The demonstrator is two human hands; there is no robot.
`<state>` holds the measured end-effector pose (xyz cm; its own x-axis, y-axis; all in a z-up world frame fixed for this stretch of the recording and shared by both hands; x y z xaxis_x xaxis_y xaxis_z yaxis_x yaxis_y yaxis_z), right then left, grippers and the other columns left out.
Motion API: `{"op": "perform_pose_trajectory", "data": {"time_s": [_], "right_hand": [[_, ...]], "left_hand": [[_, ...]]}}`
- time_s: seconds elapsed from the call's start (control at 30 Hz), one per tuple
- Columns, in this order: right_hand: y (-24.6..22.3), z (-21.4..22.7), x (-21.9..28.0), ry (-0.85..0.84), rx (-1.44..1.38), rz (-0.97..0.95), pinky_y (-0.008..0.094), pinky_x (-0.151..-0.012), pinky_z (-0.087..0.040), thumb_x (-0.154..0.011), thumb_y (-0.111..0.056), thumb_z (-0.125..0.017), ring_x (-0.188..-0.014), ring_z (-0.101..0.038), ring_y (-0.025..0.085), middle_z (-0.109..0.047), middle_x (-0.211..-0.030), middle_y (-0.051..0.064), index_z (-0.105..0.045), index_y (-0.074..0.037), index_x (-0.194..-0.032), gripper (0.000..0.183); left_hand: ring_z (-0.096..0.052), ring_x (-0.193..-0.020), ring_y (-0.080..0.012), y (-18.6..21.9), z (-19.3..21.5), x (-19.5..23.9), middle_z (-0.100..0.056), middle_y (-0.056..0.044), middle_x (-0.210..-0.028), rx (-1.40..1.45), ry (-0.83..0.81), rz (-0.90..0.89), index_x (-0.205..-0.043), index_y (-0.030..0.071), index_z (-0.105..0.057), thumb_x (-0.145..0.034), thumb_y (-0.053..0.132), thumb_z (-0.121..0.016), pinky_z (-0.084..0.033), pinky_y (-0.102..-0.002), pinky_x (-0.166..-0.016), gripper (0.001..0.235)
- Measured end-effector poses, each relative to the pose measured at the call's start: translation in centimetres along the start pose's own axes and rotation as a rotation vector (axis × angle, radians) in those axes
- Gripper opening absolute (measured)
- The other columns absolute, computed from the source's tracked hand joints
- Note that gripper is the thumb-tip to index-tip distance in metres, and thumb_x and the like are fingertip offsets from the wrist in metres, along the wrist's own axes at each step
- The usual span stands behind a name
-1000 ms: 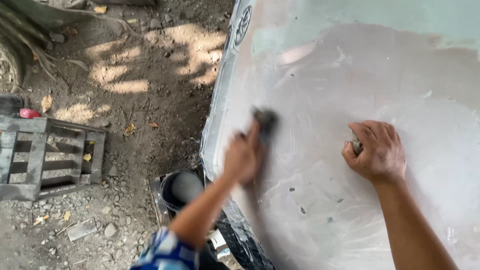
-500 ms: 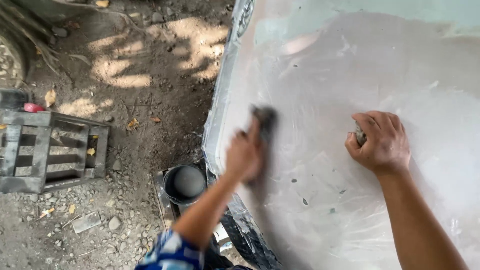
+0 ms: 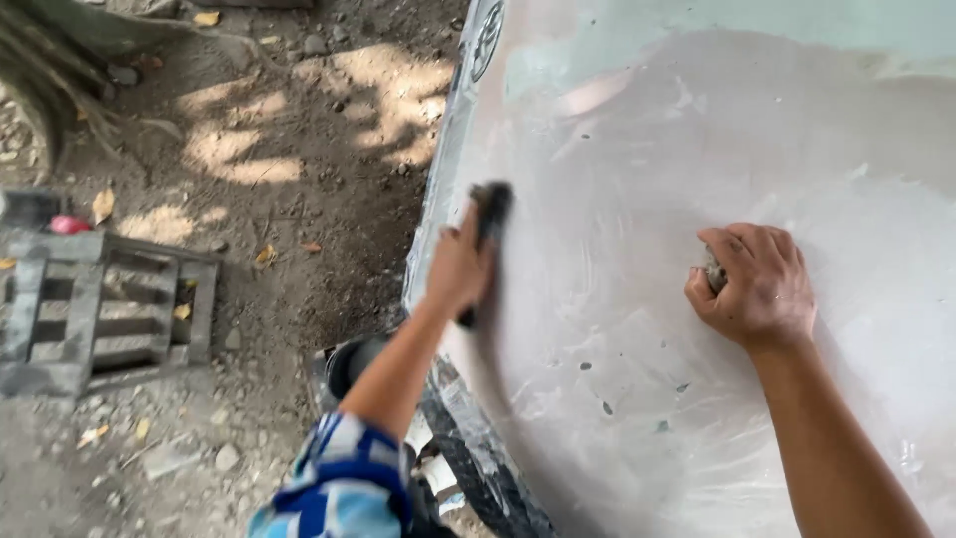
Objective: The person sands a car hood using a sanding block and a cloth. They repeatedly rub the surface, occasionally dipping the cloth into a bucket of water to wipe the area clean.
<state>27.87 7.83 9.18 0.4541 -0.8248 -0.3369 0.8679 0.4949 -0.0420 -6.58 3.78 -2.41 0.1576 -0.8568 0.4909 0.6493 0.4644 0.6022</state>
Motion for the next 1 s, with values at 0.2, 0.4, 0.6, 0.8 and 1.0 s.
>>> {"op": "perform_pose_trajectory", "data": {"time_s": [0.2, 0.4, 0.6, 0.8, 1.0], "right_hand": [[-0.2, 0.0, -1.4, 0.076, 0.002, 0.054, 0.044, -0.103, -0.054, -0.084, -0.018, -0.074, -0.117, -0.062, 0.031, -0.067, -0.123, 0.006, -0.073, -0.012, -0.119, 0.036], [-0.8, 0.6, -1.5, 0.06, -0.041, 0.031, 0.044, -0.102, -0.053, -0.082, -0.016, -0.073, -0.117, -0.062, 0.032, -0.066, -0.121, 0.008, -0.072, -0.011, -0.118, 0.037], [-0.5, 1.4, -1.1, 0.024, -0.03, 0.019, 0.044, -0.1, -0.054, -0.078, -0.016, -0.074, -0.113, -0.063, 0.03, -0.066, -0.115, 0.006, -0.072, -0.011, -0.114, 0.037], [-1.1, 0.9, -0.8, 0.005, -0.061, -0.008, 0.044, -0.097, -0.054, -0.076, -0.016, -0.074, -0.109, -0.063, 0.029, -0.067, -0.114, 0.006, -0.073, -0.011, -0.113, 0.037], [-1.2, 1.3, -1.1, 0.025, -0.034, 0.002, 0.045, -0.099, -0.054, -0.076, -0.015, -0.073, -0.112, -0.062, 0.03, -0.067, -0.115, 0.006, -0.072, -0.011, -0.115, 0.039]], "left_hand": [[-0.064, -0.093, -0.0462, -0.7, -0.8, -0.2, -0.058, -0.032, -0.114, -0.037, 0.361, -0.203, -0.163, 0.021, -0.023, -0.103, 0.034, -0.053, -0.054, -0.055, -0.078, 0.069], [-0.063, -0.097, -0.0433, 2.6, -0.3, 4.7, -0.058, -0.03, -0.121, -0.201, 0.139, -0.466, -0.161, 0.023, -0.029, -0.101, 0.036, -0.056, -0.054, -0.053, -0.083, 0.066], [-0.063, -0.096, -0.0466, 0.2, 1.0, -10.1, -0.05, -0.04, -0.124, 0.007, 0.222, -0.125, -0.167, 0.021, -0.01, -0.108, 0.039, -0.047, -0.057, -0.052, -0.085, 0.071], [-0.063, -0.089, -0.0351, 4.9, -3.0, 9.7, -0.059, -0.025, -0.111, -0.335, -0.054, -0.565, -0.163, 0.022, -0.029, -0.105, 0.03, -0.049, -0.057, -0.047, -0.07, 0.062], [-0.065, -0.093, -0.0423, 3.9, 1.6, -8.1, -0.053, -0.029, -0.123, -0.156, 0.124, -0.147, -0.163, 0.026, -0.021, -0.105, 0.034, -0.048, -0.058, -0.055, -0.074, 0.064]]}}
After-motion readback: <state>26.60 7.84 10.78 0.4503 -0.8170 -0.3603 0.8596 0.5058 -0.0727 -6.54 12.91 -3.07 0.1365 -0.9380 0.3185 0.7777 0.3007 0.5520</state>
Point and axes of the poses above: each hand's wrist, its own x-axis away from the middle knuckle, its own z-axis out of the back of the hand, y = z × x, the point moved 3 cm from there along -x, towards the middle knuckle
